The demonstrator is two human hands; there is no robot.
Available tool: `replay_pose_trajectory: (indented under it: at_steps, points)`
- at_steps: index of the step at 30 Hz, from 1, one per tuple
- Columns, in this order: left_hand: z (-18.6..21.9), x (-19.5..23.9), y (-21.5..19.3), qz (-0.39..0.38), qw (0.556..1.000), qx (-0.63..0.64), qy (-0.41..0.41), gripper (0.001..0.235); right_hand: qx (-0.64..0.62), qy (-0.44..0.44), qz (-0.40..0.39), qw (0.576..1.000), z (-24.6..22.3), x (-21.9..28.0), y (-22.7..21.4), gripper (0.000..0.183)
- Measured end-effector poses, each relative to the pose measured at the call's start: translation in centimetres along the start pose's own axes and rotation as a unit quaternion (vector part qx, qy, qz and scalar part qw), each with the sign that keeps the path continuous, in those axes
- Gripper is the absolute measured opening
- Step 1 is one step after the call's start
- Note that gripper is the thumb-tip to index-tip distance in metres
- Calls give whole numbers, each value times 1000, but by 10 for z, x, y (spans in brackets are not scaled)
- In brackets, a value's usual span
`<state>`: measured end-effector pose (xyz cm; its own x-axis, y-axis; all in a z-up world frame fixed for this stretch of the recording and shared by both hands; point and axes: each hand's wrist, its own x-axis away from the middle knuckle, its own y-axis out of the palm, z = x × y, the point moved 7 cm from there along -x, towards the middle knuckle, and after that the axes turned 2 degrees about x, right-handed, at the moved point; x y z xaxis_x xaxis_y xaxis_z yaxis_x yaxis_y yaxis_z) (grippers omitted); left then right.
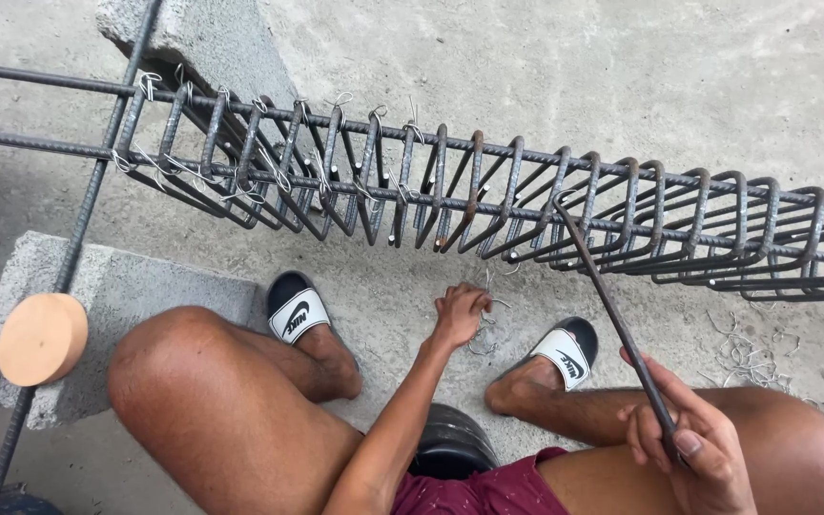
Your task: Tying rebar intersections with wire using a manual hook tool to create a reinforcement cage.
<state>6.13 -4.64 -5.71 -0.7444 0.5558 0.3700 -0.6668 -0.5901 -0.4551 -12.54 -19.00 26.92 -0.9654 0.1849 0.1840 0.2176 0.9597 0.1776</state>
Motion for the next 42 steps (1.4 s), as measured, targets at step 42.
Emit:
replay_pose_trajectory:
  at_steps: [42]
  points:
    - [41, 12, -19, -19, 1000, 12, -14, 53, 30, 0, 14, 999, 2, -1, 4, 88]
